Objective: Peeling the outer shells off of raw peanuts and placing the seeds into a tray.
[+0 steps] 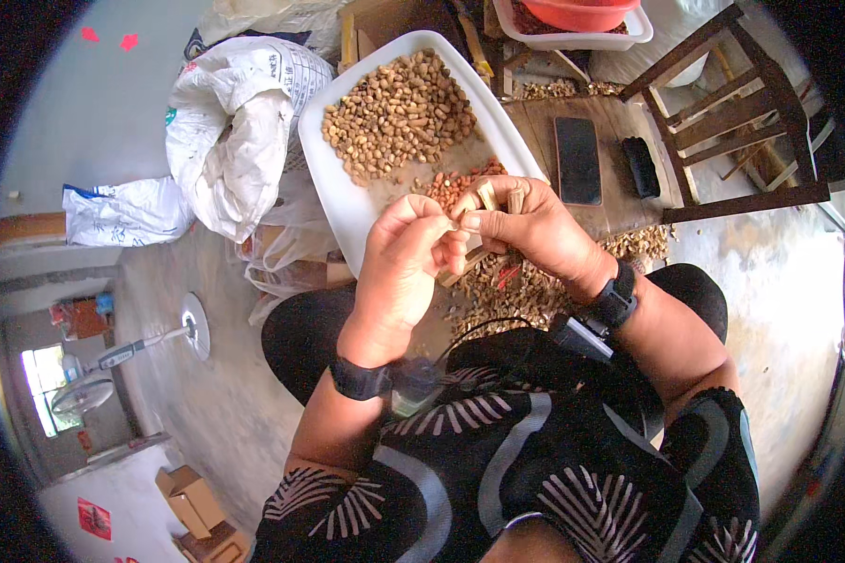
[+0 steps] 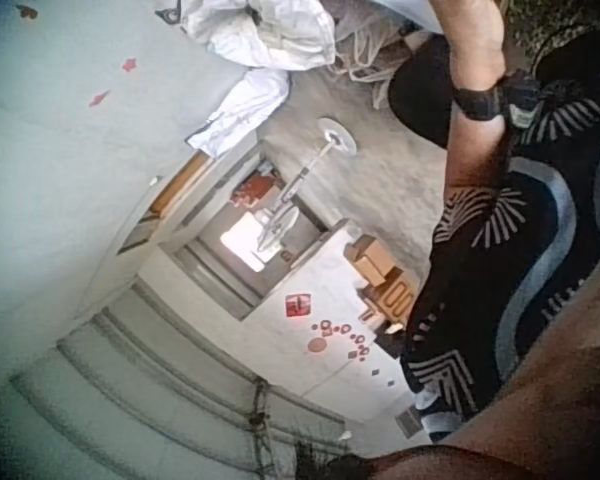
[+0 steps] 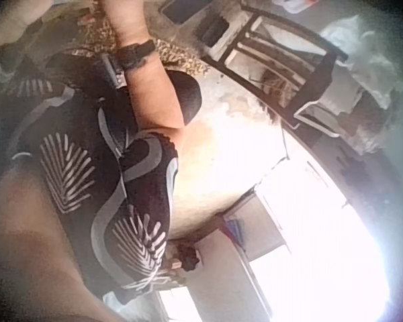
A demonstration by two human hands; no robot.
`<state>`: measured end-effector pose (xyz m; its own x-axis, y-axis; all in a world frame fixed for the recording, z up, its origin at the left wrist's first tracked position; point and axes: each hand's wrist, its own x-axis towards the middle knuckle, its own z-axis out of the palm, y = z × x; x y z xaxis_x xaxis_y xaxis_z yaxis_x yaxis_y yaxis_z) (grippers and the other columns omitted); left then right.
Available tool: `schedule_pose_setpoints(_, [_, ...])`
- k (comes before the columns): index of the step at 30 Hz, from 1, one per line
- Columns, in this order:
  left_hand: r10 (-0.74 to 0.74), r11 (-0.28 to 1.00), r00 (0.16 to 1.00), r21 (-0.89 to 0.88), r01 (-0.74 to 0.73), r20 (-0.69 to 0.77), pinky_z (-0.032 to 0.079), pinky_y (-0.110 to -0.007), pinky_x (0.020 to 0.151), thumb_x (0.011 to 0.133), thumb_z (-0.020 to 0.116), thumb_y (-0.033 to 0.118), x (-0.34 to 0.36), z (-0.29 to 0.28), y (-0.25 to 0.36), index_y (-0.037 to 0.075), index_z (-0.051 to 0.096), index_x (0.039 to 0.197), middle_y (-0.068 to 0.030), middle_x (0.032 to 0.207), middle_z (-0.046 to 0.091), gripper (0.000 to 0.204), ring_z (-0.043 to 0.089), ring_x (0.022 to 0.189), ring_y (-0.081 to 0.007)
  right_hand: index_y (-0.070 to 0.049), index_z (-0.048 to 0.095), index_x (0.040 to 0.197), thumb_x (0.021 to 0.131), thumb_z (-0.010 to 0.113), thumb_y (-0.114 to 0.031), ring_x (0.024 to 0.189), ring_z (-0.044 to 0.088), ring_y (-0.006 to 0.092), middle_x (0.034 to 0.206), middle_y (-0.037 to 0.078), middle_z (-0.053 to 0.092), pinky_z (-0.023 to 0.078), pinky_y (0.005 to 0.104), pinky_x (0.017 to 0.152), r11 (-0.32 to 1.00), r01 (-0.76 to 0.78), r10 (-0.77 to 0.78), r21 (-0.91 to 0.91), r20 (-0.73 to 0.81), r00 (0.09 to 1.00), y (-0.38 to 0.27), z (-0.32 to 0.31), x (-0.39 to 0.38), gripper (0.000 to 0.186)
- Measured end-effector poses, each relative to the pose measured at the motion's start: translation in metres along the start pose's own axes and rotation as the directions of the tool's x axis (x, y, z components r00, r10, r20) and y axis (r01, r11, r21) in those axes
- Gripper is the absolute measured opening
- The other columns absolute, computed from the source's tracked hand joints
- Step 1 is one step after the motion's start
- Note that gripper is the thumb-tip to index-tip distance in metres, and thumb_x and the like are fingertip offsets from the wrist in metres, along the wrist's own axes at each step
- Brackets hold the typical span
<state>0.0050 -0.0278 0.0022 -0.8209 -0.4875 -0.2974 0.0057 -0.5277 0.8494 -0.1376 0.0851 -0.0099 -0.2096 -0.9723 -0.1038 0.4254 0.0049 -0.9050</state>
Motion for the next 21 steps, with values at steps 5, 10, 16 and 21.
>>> schedule_pose_setpoints(5, [0.003, 1.000, 0.999, 0.014, -0.004, 0.035, 0.050, -0.025, 0.059, 0.090, 0.054, 0.008, 0.000, -0.002, -0.002, 0.006, 0.053, 0.088, -0.0063, 0.079, 0.062, 0.003, 0.058, 0.064, -0.0124, 0.000, 0.059, 0.097, 0.090, 0.059, -0.006, 0.079, 0.062, 0.0130, 0.090, 0.006, 0.064, 0.052, 0.0279, 0.074, 0.989, 0.148, -0.148, 0.027, 0.010, 0.989, 0.012, -0.001, 0.003, 0.009])
schedule_pose_setpoints(10, [-0.004, 1.000, 0.999, -0.010, 0.004, 0.046, 0.051, -0.026, 0.062, 0.091, 0.052, 0.006, -0.001, -0.004, -0.013, 0.005, 0.053, 0.095, -0.0066, 0.083, 0.062, 0.004, 0.059, 0.067, -0.0131, -0.001, 0.059, 0.094, 0.091, 0.057, -0.005, 0.080, 0.060, 0.0127, 0.087, 0.003, 0.061, 0.051, 0.0279, 0.073, 0.988, 0.124, -0.131, 0.095, 0.070, 0.989, 0.013, 0.002, 0.001, 0.006])
schedule_pose_setpoints(16, [-0.029, 0.999, 0.999, 0.026, 0.030, -0.015, 0.055, -0.030, 0.076, 0.089, 0.047, -0.002, -0.002, 0.001, -0.025, 0.003, 0.054, 0.109, -0.0081, 0.098, 0.062, 0.021, 0.063, 0.085, -0.0168, -0.004, 0.060, 0.097, 0.080, 0.062, -0.001, 0.085, 0.061, 0.0286, 0.087, 0.012, 0.062, 0.049, 0.0352, 0.078, 0.625, 0.454, -0.462, -0.635, 0.167, 0.871, 0.020, -0.004, 0.004, 0.017])
schedule_pose_setpoints(21, [-0.059, 0.996, 0.998, -0.070, 0.059, -0.004, 0.054, -0.033, 0.082, 0.084, 0.045, -0.004, -0.001, -0.001, -0.024, -0.001, 0.054, 0.111, -0.0099, 0.102, 0.062, 0.029, 0.063, 0.088, -0.0199, -0.002, 0.061, 0.092, 0.079, 0.064, -0.004, 0.082, 0.061, 0.0310, 0.084, 0.013, 0.062, 0.049, 0.0362, 0.075, 0.683, 0.390, -0.443, -0.617, 0.075, 0.893, 0.019, -0.008, 0.002, 0.013])
